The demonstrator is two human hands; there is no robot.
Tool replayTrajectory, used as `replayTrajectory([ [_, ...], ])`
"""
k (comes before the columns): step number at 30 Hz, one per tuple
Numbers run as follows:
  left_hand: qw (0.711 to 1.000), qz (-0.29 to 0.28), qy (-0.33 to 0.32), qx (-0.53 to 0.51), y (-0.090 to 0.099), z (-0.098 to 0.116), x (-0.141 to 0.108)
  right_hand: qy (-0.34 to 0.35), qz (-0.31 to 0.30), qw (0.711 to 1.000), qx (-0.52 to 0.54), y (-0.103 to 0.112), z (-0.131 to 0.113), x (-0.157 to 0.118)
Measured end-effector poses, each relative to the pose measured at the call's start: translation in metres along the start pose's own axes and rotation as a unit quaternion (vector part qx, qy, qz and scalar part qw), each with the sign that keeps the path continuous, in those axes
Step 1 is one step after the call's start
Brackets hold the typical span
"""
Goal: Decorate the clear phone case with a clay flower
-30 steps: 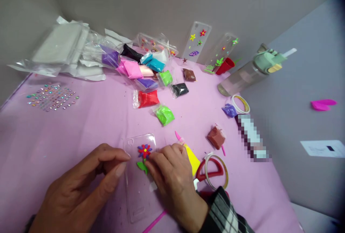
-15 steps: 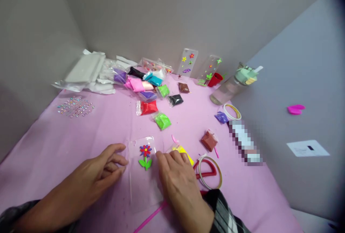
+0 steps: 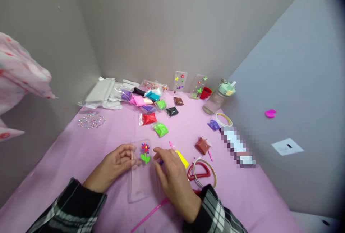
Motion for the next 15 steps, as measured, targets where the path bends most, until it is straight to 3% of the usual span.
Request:
replayTrajectory([
  [5, 0.997, 0.019, 0.020, -0.077, -0.008, 0.001, -0.004, -0.065, 0.074, 0.988, 0.117, 0.019, 0.010, 0.010],
  [11, 0.983, 0.054, -0.008, -0.175, -0.012, 0.011, -0.010, -0.133, 0.148, 0.969, 0.146, 0.077, 0.019, 0.020],
  [15, 0.978, 0.050, -0.018, -0.204, -0.017, 0.015, -0.016, -0.166, 0.165, 0.961, 0.147, 0.108, 0.029, 0.016],
])
Point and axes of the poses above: each hand's wrist, its own x-axis towards the middle knuckle, its own y-axis out of the back of the hand, z = x × y, the point moved 2 cm from there along x, towards the middle knuckle, and after that the axes turned 6 degrees about z, right-handed, at the moved point
